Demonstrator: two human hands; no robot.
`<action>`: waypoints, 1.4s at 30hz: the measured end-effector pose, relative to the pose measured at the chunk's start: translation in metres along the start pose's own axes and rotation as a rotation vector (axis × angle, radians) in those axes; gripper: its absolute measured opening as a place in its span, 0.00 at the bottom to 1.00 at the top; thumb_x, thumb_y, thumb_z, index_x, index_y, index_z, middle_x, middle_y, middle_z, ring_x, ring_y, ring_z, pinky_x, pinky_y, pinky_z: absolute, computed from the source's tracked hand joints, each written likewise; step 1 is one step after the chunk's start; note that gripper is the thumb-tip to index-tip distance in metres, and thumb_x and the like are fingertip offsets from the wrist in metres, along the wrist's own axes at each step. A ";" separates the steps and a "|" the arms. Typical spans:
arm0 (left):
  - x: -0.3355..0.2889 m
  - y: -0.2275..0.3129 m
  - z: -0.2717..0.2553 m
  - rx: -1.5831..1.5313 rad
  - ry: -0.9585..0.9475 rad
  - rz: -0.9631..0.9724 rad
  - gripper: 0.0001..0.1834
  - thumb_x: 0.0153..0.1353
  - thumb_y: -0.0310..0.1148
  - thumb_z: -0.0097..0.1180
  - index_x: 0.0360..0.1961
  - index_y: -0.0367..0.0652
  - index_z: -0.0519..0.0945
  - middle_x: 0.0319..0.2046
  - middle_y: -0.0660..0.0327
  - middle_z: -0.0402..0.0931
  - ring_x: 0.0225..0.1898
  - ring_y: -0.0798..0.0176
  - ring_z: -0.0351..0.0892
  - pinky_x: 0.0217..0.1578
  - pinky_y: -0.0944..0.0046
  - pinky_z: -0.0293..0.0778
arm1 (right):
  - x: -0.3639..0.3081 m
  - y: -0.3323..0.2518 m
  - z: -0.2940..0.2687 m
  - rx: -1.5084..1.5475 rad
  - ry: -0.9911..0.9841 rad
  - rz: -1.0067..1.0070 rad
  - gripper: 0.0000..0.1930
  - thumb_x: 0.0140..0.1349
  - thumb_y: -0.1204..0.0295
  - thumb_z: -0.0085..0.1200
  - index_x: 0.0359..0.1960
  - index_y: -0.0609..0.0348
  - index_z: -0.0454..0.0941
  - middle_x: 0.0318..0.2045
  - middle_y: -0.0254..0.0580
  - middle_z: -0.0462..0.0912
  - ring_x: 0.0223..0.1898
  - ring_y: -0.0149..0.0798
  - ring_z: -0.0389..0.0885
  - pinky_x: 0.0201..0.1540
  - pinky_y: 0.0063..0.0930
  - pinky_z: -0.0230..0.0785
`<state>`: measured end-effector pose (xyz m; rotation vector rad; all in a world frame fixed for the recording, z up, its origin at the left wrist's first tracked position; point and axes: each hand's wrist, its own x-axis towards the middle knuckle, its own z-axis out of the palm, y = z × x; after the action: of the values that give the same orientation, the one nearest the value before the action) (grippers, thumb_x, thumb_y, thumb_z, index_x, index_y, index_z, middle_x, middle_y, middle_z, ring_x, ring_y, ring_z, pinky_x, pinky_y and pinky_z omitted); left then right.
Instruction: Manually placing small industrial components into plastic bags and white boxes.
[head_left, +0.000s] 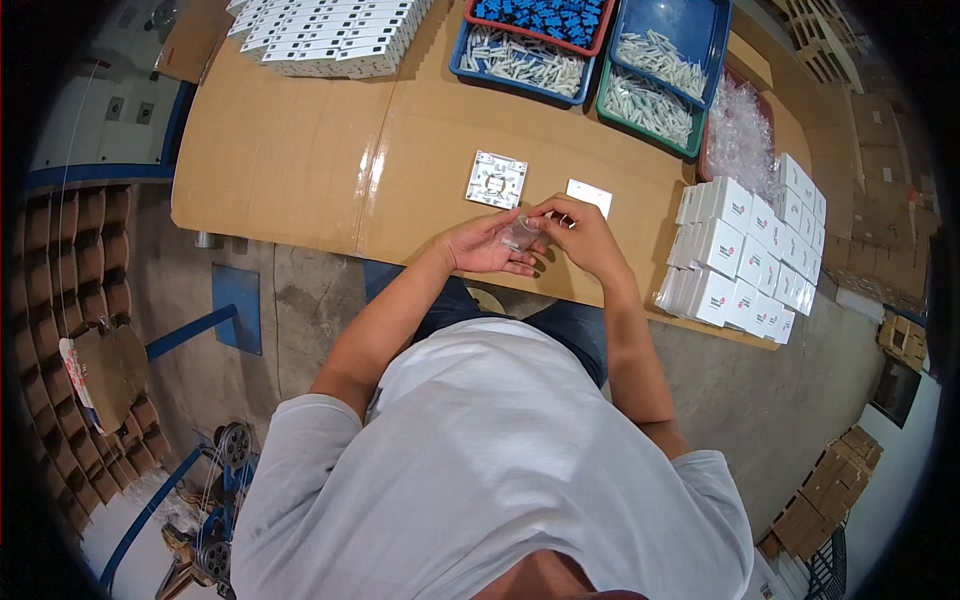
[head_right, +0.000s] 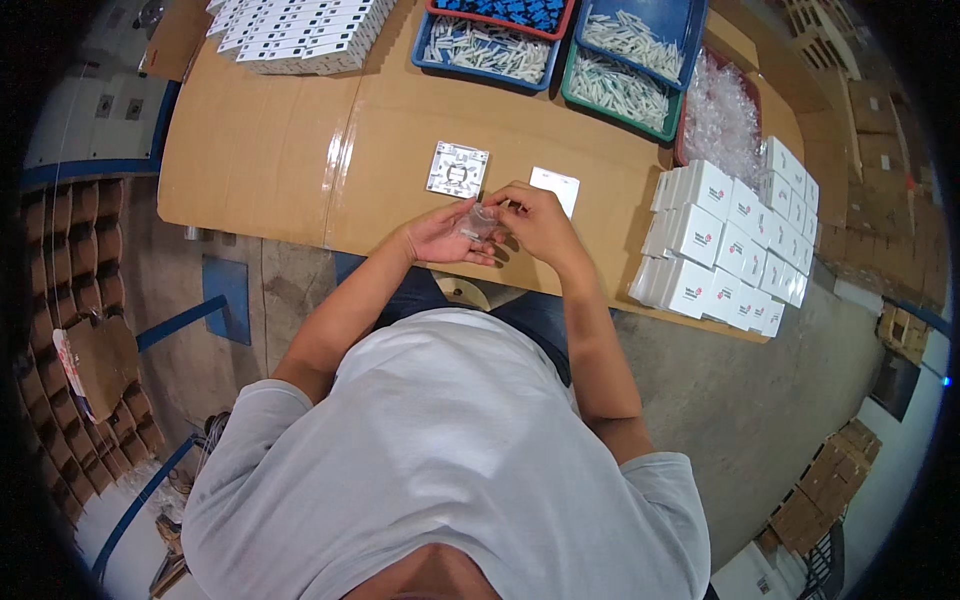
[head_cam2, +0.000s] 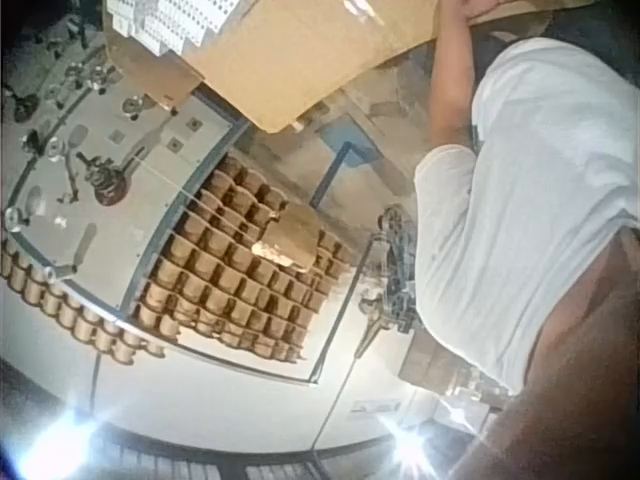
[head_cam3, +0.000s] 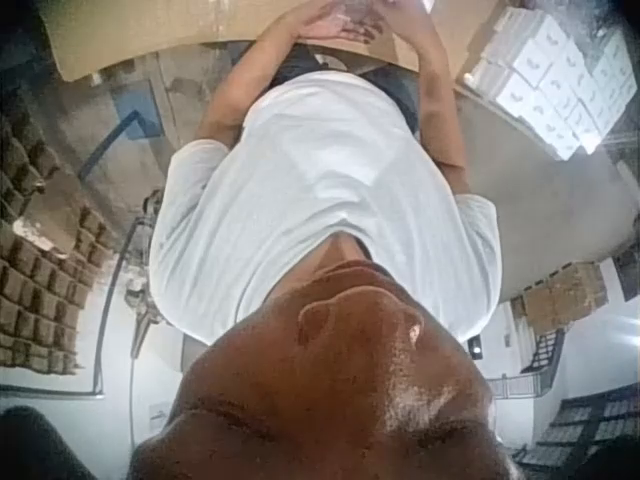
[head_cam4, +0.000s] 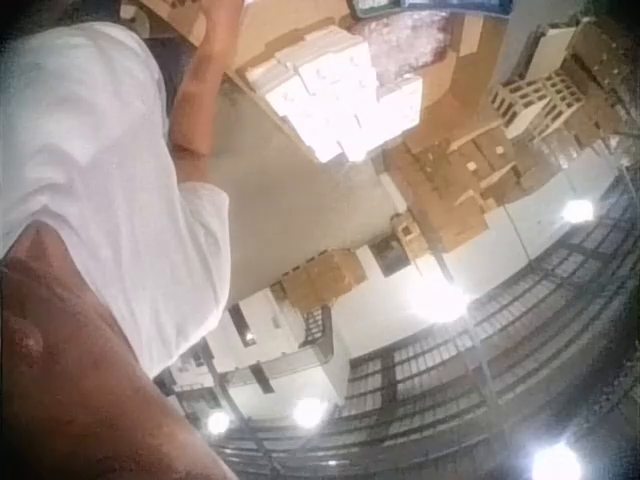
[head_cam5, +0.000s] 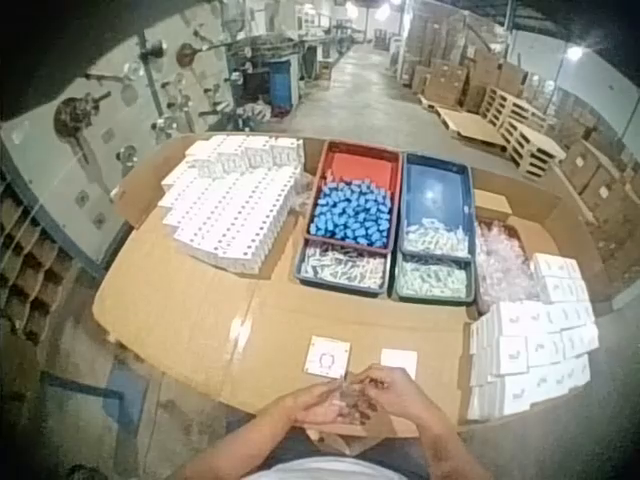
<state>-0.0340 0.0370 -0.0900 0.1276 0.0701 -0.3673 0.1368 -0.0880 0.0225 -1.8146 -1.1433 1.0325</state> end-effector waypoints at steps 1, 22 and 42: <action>0.000 0.000 0.001 -0.001 0.000 0.001 0.33 0.74 0.61 0.43 0.65 0.45 0.72 0.54 0.54 0.78 0.55 0.54 0.79 0.65 0.47 0.70 | 0.001 -0.002 0.000 0.084 -0.019 0.036 0.07 0.66 0.76 0.60 0.42 0.63 0.85 0.33 0.34 0.86 0.32 0.23 0.79 0.34 0.20 0.71; -0.001 0.000 0.004 -0.004 0.061 -0.003 0.35 0.73 0.61 0.44 0.62 0.39 0.74 0.47 0.55 0.77 0.50 0.56 0.77 0.65 0.45 0.68 | 0.104 0.094 -0.190 -0.775 0.739 0.385 0.13 0.58 0.62 0.67 0.37 0.60 0.86 0.36 0.54 0.88 0.41 0.54 0.87 0.44 0.45 0.78; -0.002 0.002 0.003 0.027 0.075 -0.021 0.35 0.72 0.62 0.45 0.62 0.41 0.74 0.49 0.54 0.77 0.50 0.55 0.78 0.66 0.43 0.65 | 0.118 0.106 -0.208 0.301 0.701 0.192 0.04 0.62 0.77 0.65 0.37 0.64 0.85 0.30 0.38 0.88 0.29 0.28 0.85 0.31 0.20 0.73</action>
<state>-0.0350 0.0393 -0.0864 0.1679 0.1410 -0.3842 0.3919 -0.0474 -0.0165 -1.8335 -0.3759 0.5430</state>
